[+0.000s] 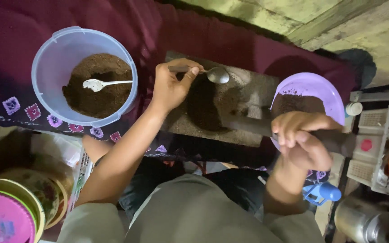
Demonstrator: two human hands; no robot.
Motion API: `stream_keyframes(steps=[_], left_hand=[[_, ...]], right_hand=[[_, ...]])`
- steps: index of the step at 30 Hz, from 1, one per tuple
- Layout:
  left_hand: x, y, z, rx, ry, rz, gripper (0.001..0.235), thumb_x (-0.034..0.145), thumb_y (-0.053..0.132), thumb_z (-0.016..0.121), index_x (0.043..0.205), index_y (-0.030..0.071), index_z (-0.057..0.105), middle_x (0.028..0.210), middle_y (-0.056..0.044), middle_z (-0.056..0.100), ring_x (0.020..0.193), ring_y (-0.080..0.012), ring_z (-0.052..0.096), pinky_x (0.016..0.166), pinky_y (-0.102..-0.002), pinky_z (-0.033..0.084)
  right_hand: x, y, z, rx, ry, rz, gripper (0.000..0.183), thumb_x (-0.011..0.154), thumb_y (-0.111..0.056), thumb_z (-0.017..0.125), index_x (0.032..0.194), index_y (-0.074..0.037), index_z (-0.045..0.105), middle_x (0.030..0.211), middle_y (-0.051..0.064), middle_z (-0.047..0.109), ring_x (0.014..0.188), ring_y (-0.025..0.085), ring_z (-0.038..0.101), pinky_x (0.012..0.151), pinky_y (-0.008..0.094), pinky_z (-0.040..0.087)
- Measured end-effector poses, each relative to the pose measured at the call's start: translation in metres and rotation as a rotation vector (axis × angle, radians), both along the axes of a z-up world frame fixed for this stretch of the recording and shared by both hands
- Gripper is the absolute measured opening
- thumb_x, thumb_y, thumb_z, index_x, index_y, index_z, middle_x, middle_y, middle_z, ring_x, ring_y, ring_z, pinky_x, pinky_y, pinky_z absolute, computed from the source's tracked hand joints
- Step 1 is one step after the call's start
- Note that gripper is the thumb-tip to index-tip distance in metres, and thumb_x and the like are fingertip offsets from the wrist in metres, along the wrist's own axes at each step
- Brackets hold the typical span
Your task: The person grinds a dark brown substance on a flat stone slab using a cylindrical stone pestle. They repeatedly scrape the ground material into a pile and transfer it into a purple bowl using a spoon.
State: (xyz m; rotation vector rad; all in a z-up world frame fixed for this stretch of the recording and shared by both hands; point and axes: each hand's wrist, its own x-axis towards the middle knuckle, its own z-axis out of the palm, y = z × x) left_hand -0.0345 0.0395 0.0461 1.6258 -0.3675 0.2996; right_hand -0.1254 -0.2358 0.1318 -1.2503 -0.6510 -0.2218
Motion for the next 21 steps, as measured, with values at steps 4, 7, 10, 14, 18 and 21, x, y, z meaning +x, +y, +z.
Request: stream_keyframes(steps=[4, 7, 10, 14, 18, 21], left_hand=[[-0.008, -0.002, 0.004, 0.042, -0.007, -0.035, 0.010, 0.095, 0.003, 0.068, 0.092, 0.002, 0.077, 0.094, -0.010, 0.078, 0.090, -0.0228, 0.077, 0.078, -0.032, 0.061], [-0.010, -0.004, -0.003, 0.238, -0.257, -0.134, 0.020, 0.087, -0.017, 0.059, 0.091, -0.004, 0.074, 0.091, -0.015, 0.076, 0.081, -0.0296, 0.075, 0.073, -0.037, 0.060], [-0.009, -0.011, -0.025, 0.523, -0.280, -0.284, 0.038, 0.079, -0.013, 0.062, 0.111, 0.000, 0.076, 0.115, -0.012, 0.077, 0.101, -0.0326, 0.074, 0.083, -0.041, 0.057], [-0.005, -0.017, -0.032, 0.688, -0.336, -0.266, 0.029, 0.072, -0.010, 0.058, 0.096, 0.003, 0.069, 0.094, -0.009, 0.067, 0.085, -0.0332, 0.065, 0.069, -0.042, 0.052], [0.005, -0.022, -0.041, 0.835, -0.300, -0.251, 0.014, 0.062, -0.002, 0.055, 0.068, 0.009, 0.048, 0.066, -0.006, 0.050, 0.056, -0.0335, 0.052, 0.048, -0.044, 0.037], [0.012, -0.017, -0.033, 0.706, -0.261, -0.315, 0.018, 0.063, -0.002, 0.055, 0.073, 0.007, 0.066, 0.072, -0.006, 0.068, 0.064, -0.0349, 0.063, 0.054, -0.042, 0.043]], right_hand=[[0.001, 0.016, -0.036, 0.054, -0.012, -0.062, 0.011, 0.089, -0.006, 0.048, 0.078, -0.010, 0.047, 0.058, 0.005, 0.048, 0.049, 0.018, 0.050, 0.058, 0.032, 0.047], [-0.003, 0.012, -0.050, 0.100, 0.001, -0.128, 0.010, 0.087, -0.008, 0.051, 0.077, -0.010, 0.048, 0.057, 0.005, 0.048, 0.047, 0.019, 0.047, 0.059, 0.033, 0.050], [-0.011, 0.002, -0.052, 0.071, -0.011, -0.081, 0.011, 0.089, -0.010, 0.051, 0.079, -0.009, 0.054, 0.059, 0.004, 0.051, 0.046, 0.018, 0.050, 0.060, 0.033, 0.051], [-0.022, 0.005, -0.035, -0.017, -0.126, -0.006, 0.009, 0.091, -0.010, 0.051, 0.082, -0.009, 0.052, 0.057, 0.003, 0.048, 0.046, 0.018, 0.050, 0.052, 0.034, 0.046], [-0.032, -0.005, -0.007, -0.226, -0.194, -0.056, 0.021, 0.090, -0.004, 0.045, 0.070, -0.012, 0.045, 0.055, 0.000, 0.045, 0.046, 0.017, 0.053, 0.054, 0.034, 0.055], [-0.037, -0.014, 0.002, -0.230, -0.214, -0.134, 0.018, 0.088, -0.006, 0.047, 0.071, -0.013, 0.048, 0.055, -0.001, 0.049, 0.045, 0.015, 0.055, 0.051, 0.029, 0.055]])
